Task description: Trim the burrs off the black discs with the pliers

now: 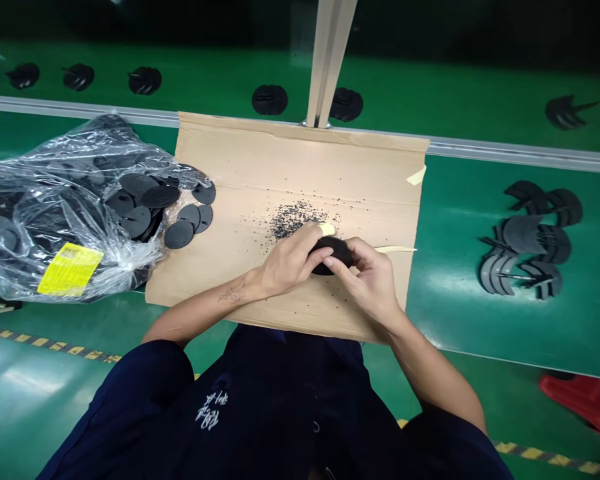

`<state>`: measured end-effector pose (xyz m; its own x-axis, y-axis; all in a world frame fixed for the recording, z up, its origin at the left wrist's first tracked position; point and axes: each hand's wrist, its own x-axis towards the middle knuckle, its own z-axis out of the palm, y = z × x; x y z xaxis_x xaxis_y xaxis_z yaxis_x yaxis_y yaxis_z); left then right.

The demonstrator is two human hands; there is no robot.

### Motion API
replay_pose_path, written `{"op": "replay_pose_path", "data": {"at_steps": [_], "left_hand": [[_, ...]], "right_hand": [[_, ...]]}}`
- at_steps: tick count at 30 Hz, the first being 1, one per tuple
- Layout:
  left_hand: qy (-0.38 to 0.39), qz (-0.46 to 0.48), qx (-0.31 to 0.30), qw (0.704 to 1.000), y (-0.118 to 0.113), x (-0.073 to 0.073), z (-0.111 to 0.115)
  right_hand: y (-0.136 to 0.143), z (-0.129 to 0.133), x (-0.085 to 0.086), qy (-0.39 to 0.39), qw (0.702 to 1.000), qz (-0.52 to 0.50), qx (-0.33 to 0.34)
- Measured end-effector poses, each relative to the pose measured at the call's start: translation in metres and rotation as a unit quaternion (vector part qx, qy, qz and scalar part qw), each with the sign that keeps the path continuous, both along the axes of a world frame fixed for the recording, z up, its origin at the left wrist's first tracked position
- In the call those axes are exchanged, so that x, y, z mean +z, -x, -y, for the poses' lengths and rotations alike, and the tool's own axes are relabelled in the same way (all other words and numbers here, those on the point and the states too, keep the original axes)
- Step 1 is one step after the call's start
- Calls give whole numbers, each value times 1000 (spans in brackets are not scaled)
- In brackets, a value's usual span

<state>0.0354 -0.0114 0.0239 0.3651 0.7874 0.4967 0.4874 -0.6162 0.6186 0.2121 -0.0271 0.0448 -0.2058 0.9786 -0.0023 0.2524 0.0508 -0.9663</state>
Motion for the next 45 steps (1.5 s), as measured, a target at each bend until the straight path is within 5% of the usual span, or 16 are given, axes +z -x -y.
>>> {"op": "replay_pose_path", "data": {"at_steps": [18,24,30,39,45], "left_hand": [[-68,-22,43,997,-4,-8,6],[27,100,-25,994,1,8,8],[5,111,-75,991,10,25,5],[-33,183,-85,979,6,22,9],[-45,195,-65,978,5,22,10]], "right_hand": [[-3,3,-5,-81,995,48,16],[-5,7,-9,-116,993,16,-9],[-6,11,-19,-223,975,-3,-17],[-1,11,-22,-321,947,4,-22],[1,12,-22,-302,953,-27,-11]]}}
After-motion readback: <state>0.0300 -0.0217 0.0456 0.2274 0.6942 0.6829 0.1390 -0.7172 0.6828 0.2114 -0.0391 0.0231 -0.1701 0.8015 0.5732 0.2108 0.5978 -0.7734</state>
